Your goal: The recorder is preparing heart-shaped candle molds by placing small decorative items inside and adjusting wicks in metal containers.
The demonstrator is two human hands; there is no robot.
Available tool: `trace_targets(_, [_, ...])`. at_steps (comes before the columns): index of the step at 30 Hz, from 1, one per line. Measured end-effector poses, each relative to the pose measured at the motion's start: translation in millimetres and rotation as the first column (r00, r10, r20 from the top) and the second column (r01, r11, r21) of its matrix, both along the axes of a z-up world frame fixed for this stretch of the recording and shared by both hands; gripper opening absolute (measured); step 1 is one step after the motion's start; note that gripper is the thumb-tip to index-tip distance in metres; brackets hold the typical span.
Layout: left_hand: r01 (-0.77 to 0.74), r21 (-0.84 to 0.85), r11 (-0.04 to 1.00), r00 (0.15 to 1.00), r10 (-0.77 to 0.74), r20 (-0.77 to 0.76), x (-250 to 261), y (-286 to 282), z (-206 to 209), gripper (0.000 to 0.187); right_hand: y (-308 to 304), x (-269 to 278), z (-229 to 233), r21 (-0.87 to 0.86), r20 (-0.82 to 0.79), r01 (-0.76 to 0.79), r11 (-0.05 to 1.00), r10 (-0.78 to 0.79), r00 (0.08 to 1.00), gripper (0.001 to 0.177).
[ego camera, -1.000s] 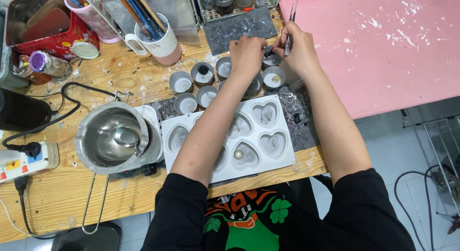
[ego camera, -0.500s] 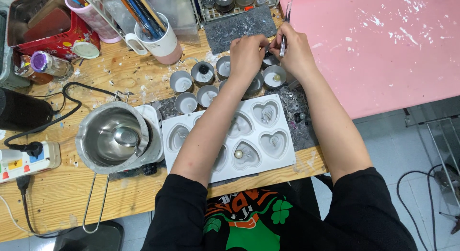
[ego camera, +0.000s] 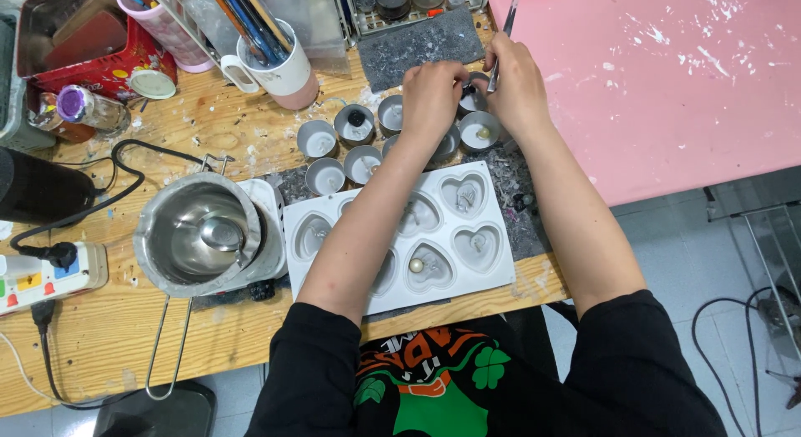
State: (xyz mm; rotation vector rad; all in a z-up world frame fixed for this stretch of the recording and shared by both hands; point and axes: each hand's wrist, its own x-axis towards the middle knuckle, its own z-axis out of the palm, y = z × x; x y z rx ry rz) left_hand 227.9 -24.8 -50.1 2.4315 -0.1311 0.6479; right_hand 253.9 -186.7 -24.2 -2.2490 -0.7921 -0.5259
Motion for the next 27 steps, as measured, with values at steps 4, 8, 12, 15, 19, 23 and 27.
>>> trace_targets(4, [0.020, 0.049, 0.999, 1.000, -0.019, -0.017, -0.4, -0.3, -6.2, 0.012, -1.7, 6.8, -6.4, 0.014, -0.089, -0.047, 0.999, 0.048, 0.995, 0.046])
trace_targets(8, [0.026, 0.283, 0.959, 1.000, -0.020, -0.022, -5.2, -3.6, -5.2, 0.014, -3.2, 12.0, -13.2, 0.031, -0.134, -0.044, 0.999, 0.048, 0.990, 0.039])
trace_targets(12, [0.006, 0.453, 0.891, 0.999, 0.017, -0.047, -11.5, -7.2, -4.7, 0.012, -4.1, 10.5, -9.9, 0.029, -0.135, -0.043, 0.999, 0.047, 0.990, 0.039])
trace_targets(15, [0.040, 0.500, 0.865, 0.992, 0.024, -0.120, -17.7, -9.4, 5.1, 0.019, -4.1, 10.9, -11.2, 0.024, -0.126, -0.041, 0.999, 0.044, 0.991, 0.038])
trace_targets(19, [0.067, 0.553, 0.830, 0.982, 0.042, -0.183, -21.0, -9.6, 8.2, 0.027, -3.8, 11.0, -11.8, 0.020, -0.104, -0.040, 0.999, 0.042, 0.994, 0.038])
trace_targets(23, [0.071, 0.591, 0.803, 0.981, 0.051, -0.187, -20.8, -10.5, 4.2, 0.036, -3.0, 9.9, -10.0, 0.028, -0.144, -0.045, 0.999, 0.048, 0.988, 0.038])
trace_targets(27, [0.080, 0.598, 0.798, 0.979, 0.048, -0.196, -23.8, -12.4, 8.1, 0.036, -4.3, 10.6, -11.5, 0.031, -0.105, -0.065, 0.997, 0.067, 0.992, 0.040])
